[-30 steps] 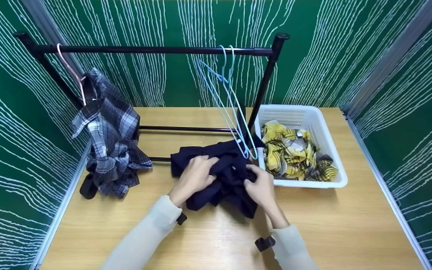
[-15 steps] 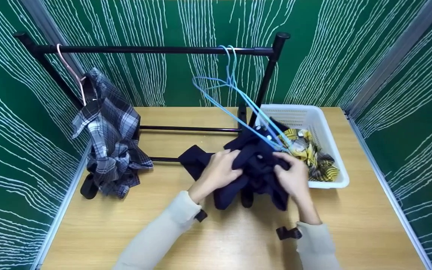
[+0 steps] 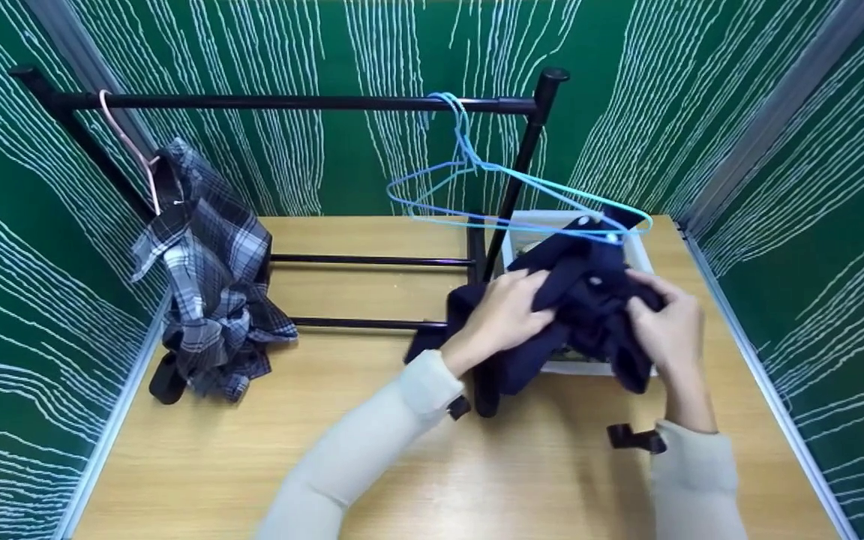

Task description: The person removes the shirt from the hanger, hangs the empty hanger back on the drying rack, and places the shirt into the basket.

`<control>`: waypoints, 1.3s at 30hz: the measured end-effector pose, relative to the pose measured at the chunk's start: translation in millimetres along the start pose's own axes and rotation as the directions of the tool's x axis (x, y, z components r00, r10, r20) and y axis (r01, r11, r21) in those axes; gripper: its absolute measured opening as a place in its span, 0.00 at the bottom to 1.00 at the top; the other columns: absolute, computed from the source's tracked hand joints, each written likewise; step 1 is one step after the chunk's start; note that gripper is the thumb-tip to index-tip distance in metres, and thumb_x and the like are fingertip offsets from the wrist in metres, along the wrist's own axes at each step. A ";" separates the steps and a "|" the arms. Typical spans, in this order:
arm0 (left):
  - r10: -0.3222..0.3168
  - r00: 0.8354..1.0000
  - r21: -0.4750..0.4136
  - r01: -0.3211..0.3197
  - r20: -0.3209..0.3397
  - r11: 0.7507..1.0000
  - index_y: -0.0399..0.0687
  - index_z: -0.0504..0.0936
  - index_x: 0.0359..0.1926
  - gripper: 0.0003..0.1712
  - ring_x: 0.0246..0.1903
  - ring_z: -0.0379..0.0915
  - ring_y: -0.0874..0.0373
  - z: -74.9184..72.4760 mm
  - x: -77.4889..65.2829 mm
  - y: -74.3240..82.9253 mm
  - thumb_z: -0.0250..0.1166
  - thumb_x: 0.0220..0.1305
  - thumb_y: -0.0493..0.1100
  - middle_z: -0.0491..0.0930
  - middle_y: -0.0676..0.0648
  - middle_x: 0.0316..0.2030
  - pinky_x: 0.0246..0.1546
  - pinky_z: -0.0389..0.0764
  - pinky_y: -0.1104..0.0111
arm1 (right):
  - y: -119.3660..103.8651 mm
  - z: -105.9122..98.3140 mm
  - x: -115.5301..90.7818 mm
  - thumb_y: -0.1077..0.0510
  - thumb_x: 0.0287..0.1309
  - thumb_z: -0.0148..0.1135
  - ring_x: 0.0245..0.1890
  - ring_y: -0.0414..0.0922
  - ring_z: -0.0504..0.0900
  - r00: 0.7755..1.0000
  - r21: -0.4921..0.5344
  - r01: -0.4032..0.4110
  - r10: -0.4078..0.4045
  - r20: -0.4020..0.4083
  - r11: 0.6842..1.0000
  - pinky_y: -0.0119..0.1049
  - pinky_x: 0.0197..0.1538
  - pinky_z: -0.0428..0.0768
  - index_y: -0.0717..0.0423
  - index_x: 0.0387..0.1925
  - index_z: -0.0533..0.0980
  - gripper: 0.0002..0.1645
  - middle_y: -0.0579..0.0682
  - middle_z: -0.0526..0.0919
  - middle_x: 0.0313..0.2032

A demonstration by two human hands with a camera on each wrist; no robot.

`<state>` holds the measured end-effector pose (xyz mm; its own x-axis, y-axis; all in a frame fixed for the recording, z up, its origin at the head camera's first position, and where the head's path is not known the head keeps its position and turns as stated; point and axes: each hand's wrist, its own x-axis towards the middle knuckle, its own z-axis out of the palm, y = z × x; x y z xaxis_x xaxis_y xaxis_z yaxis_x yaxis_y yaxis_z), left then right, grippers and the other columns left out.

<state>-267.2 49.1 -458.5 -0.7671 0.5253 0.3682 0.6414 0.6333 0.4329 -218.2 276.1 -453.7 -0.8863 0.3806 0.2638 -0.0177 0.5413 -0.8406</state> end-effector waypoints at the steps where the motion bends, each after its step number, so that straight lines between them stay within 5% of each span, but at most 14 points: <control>1: 0.003 1.000 0.002 -0.003 0.000 1.000 0.45 0.85 0.59 0.23 0.55 0.83 0.51 2.9 5.2 3.2 0.73 0.65 0.45 0.88 0.46 0.52 0.55 0.82 0.60 | 1.0 -4.4 3.7 0.69 0.58 0.59 0.49 0.33 0.79 1.000 -0.004 0.006 -0.006 -0.013 1.000 0.23 0.49 0.71 0.54 0.55 0.88 0.25 0.56 0.89 0.54; 9: 0.005 1.000 0.005 -0.005 0.018 1.000 0.44 0.82 0.65 0.26 0.58 0.82 0.50 27.5 43.1 23.3 0.71 0.70 0.48 0.86 0.43 0.58 0.60 0.80 0.63 | 6.4 -28.1 31.6 0.65 0.58 0.60 0.48 0.31 0.81 0.984 -0.097 0.058 -0.073 -0.162 0.994 0.24 0.47 0.68 0.43 0.52 0.90 0.25 0.50 0.91 0.52; 14: 0.008 0.999 -0.016 -0.007 0.031 1.000 0.43 0.75 0.70 0.29 0.65 0.77 0.51 50.4 58.7 20.3 0.66 0.76 0.50 0.82 0.42 0.63 0.68 0.73 0.67 | 17.0 -26.1 51.8 0.69 0.57 0.58 0.58 0.50 0.84 0.959 -0.157 0.199 -0.225 -0.174 0.967 0.39 0.60 0.75 0.48 0.54 0.89 0.27 0.56 0.89 0.54; 18: -0.123 0.989 -0.043 0.127 0.085 0.991 0.48 0.62 0.80 0.37 0.71 0.70 0.51 70.9 57.5 10.7 0.63 0.79 0.51 0.75 0.42 0.70 0.70 0.71 0.66 | 37.5 -9.5 64.2 0.69 0.61 0.60 0.66 0.69 0.74 0.947 -0.153 0.318 -0.322 -0.007 0.936 0.67 0.67 0.69 0.57 0.67 0.80 0.31 0.71 0.78 0.64; 21: -0.220 0.967 0.031 0.218 0.125 0.975 0.55 0.50 0.86 0.45 0.71 0.68 0.49 83.8 54.8 4.3 0.62 0.79 0.56 0.73 0.42 0.72 0.66 0.76 0.64 | 51.7 3.9 67.4 0.58 0.71 0.63 0.75 0.77 0.57 0.939 -0.116 0.300 -0.271 0.213 0.947 0.79 0.70 0.57 0.51 0.81 0.63 0.40 0.74 0.56 0.77; 25: -0.254 0.962 0.224 0.228 0.097 0.948 0.62 0.52 0.86 0.47 0.63 0.70 0.50 95.1 56.6 -2.6 0.61 0.76 0.64 0.78 0.45 0.65 0.60 0.76 0.62 | 64.5 21.3 70.2 0.40 0.74 0.62 0.77 0.82 0.38 0.899 -0.157 0.262 -0.182 0.398 0.952 0.85 0.68 0.47 0.43 0.87 0.42 0.55 0.69 0.28 0.82; 31: -0.344 0.935 0.364 0.292 0.085 0.884 0.75 0.60 0.82 0.47 0.73 0.60 0.38 109.6 58.7 -16.2 0.61 0.67 0.77 0.69 0.41 0.70 0.72 0.61 0.49 | 75.4 43.7 76.9 0.37 0.74 0.60 0.73 0.89 0.37 0.857 -0.277 0.306 -0.137 0.497 0.911 0.86 0.68 0.45 0.47 0.86 0.34 0.60 0.71 0.21 0.81; 34: -0.354 0.925 0.357 0.287 0.139 0.889 0.74 0.58 0.83 0.50 0.79 0.47 0.28 113.6 57.1 -22.1 0.59 0.66 0.79 0.61 0.36 0.77 0.78 0.51 0.40 | 81.0 51.0 80.7 0.36 0.75 0.57 0.74 0.88 0.35 0.834 -0.323 0.304 -0.087 0.544 0.896 0.84 0.70 0.44 0.47 0.86 0.32 0.59 0.73 0.21 0.80; 39: -0.325 0.920 0.371 0.230 0.219 0.900 0.71 0.54 0.85 0.55 0.81 0.39 0.28 119.2 57.1 -28.9 0.55 0.64 0.83 0.59 0.36 0.80 0.80 0.42 0.40 | 91.5 56.7 83.9 0.35 0.78 0.51 0.74 0.87 0.33 0.803 -0.372 0.256 0.018 0.596 0.892 0.84 0.69 0.46 0.46 0.86 0.30 0.55 0.73 0.20 0.80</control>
<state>-330.2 128.5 -548.1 -0.9157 0.4015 0.0177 0.3985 0.9014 0.1693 -320.4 315.1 -535.3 -0.9876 -0.1315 -0.0857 -0.0705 0.8591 -0.5069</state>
